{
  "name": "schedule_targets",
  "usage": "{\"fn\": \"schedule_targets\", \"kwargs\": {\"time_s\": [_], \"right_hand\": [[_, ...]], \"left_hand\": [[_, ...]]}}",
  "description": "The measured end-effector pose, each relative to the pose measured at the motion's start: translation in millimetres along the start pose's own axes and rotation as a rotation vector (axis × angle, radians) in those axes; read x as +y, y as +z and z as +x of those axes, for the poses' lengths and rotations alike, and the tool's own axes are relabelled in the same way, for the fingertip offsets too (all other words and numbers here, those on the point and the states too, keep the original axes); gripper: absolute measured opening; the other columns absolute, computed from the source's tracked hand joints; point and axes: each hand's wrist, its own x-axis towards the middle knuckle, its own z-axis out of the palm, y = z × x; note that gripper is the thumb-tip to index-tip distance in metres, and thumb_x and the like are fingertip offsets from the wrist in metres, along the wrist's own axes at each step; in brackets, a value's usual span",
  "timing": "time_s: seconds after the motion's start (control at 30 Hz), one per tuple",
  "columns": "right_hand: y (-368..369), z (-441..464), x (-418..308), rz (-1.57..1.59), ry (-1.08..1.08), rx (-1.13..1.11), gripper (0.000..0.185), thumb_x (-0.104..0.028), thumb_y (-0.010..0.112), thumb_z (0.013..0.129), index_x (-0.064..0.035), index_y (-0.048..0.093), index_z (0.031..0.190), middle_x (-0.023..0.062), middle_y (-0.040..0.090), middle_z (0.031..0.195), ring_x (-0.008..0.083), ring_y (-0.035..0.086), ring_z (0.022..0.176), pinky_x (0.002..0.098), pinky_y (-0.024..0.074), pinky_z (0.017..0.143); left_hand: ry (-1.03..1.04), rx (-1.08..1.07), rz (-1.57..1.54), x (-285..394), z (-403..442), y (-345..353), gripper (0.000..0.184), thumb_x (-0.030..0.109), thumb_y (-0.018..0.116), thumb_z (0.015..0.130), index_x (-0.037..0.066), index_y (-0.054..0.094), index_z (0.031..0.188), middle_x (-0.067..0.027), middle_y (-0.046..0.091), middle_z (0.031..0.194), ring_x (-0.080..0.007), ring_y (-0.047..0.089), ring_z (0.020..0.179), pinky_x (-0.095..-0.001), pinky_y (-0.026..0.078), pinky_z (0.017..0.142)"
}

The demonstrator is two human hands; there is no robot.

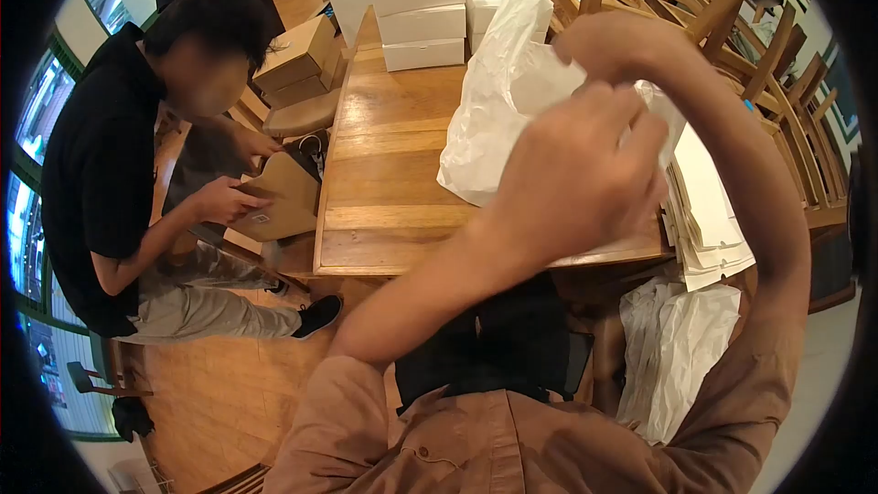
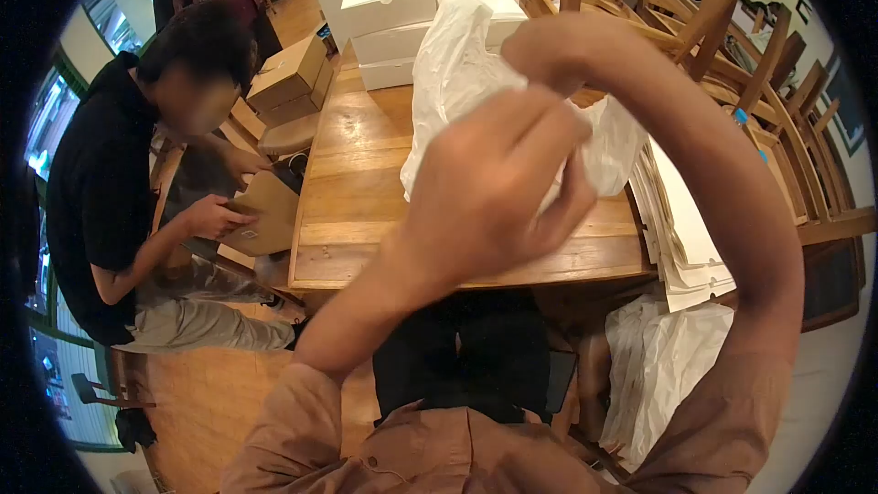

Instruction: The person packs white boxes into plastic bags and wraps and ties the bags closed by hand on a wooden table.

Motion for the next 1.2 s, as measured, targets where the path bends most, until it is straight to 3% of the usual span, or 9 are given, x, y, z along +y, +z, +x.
{"fn": "schedule_targets", "kwargs": {"time_s": [0.2, 0.3, 0.37, 0.47, 0.57, 0.63, 0.7, 0.97, 1.2], "right_hand": [[30.3, -66.4, 45.6, 0.265, 0.301, 0.328, 0.088, -0.053, 0.077, 0.077, 0.0012, 0.05, 0.141, 0.0295, 0.066, 0.116, 0.0406, 0.065, 0.112, 0.0453, 0.0507, 0.098], [63.0, -80.6, 50.6, 0.324, 0.356, 0.413, 0.103, -0.059, 0.078, 0.075, 0.0062, 0.042, 0.145, 0.0318, 0.067, 0.113, 0.0379, 0.067, 0.113, 0.042, 0.0517, 0.096], [77.3, -86.5, 53.1, 0.556, 0.33, 0.332, 0.105, -0.061, 0.078, 0.075, 0.0028, 0.038, 0.148, 0.0268, 0.071, 0.102, 0.035, 0.07, 0.103, 0.0407, 0.0529, 0.088], [104.8, -93.1, 52.1, 0.78, 0.293, 0.449, 0.097, -0.058, 0.076, 0.08, -0.0028, 0.037, 0.15, 0.0172, 0.071, 0.089, 0.0257, 0.07, 0.087, 0.0383, 0.0523, 0.078], [116.2, -112.3, 39.4, 1.077, 0.317, 0.469, 0.093, -0.054, 0.074, 0.084, -0.0081, 0.034, 0.154, 0.0152, 0.069, 0.097, 0.0191, 0.065, 0.079, 0.0343, 0.0536, 0.074], [133.0, -124.8, 31.2, 1.393, 0.184, 0.557, 0.095, -0.052, 0.077, 0.084, -0.0066, 0.032, 0.154, 0.0254, 0.056, 0.129, 0.0226, 0.068, 0.094, 0.0337, 0.0561, 0.077], [159.1, -129.0, 25.0, 1.463, 0.003, 0.697, 0.093, -0.037, 0.084, 0.083, -0.0132, 0.033, 0.156, 0.0226, 0.047, 0.14, 0.0179, 0.066, 0.095, 0.0267, 0.0548, 0.076], [164.9, -84.9, 13.6, 1.702, -0.055, 1.021, 0.024, -0.013, 0.073, 0.094, 0.002, 0.068, 0.112, 0.005, 0.071, 0.097, 0.0104, 0.064, 0.085, 0.0257, 0.0543, 0.073], [121.3, -49.8, 21.2, 1.594, -0.168, 1.236, 0.021, -0.013, 0.071, 0.095, 0.0038, 0.072, 0.108, 0.0046, 0.073, 0.091, 0.0086, 0.066, 0.084, 0.0242, 0.0528, 0.075]], "left_hand": [[-0.257, -0.714, 0.284, -34.4, 30.0, 25.7, 0.017, -0.001, 0.053, 0.087, -0.003, 0.07, 0.089, -0.023, 0.069, 0.092, -0.0387, 0.07, 0.089, -0.0472, 0.057, 0.075], [-0.316, -1.027, 0.361, -54.3, 31.0, 56.1, 0.017, 0.006, 0.058, 0.09, -0.002, 0.074, 0.091, -0.022, 0.072, 0.098, -0.0376, 0.071, 0.095, -0.0454, 0.058, 0.079], [-0.387, -1.372, 0.365, -66.7, 27.8, 70.6, 0.024, 0.02, 0.066, 0.09, 0.001, 0.076, 0.1, -0.0199, 0.074, 0.104, -0.0365, 0.071, 0.101, -0.0448, 0.057, 0.086], [-0.472, -1.519, 0.407, -88.6, 4.2, 92.4, 0.041, 0.034, 0.072, 0.086, 0.005, 0.074, 0.115, -0.0176, 0.072, 0.117, -0.0342, 0.068, 0.11, -0.0446, 0.054, 0.094], [-0.511, -1.581, 0.414, -100.5, -8.0, 98.7, 0.053, 0.038, 0.069, 0.086, 0.011, 0.065, 0.132, -0.0177, 0.068, 0.127, -0.0341, 0.065, 0.118, -0.0458, 0.052, 0.098], [-0.509, -1.564, 0.422, -102.1, -13.9, 97.8, 0.057, 0.039, 0.067, 0.087, 0.014, 0.059, 0.138, -0.0179, 0.066, 0.13, -0.0344, 0.063, 0.12, -0.0463, 0.051, 0.1], [-0.512, -1.547, 0.43, -99.9, -17.4, 94.4, 0.062, 0.039, 0.064, 0.088, 0.016, 0.053, 0.145, -0.018, 0.063, 0.133, -0.0346, 0.062, 0.122, -0.0468, 0.05, 0.101], [-0.447, -1.46, 0.384, -95.8, -17.5, 90.6, 0.051, 0.031, 0.057, 0.092, 0.016, 0.055, 0.141, -0.0192, 0.062, 0.134, -0.0359, 0.062, 0.121, -0.0467, 0.049, 0.102], [-0.483, -1.451, 0.326, -88.1, -4.0, 81.1, 0.045, 0.03, 0.059, 0.091, 0.009, 0.061, 0.131, -0.0207, 0.065, 0.127, -0.0346, 0.063, 0.117, -0.046, 0.051, 0.096]]}}
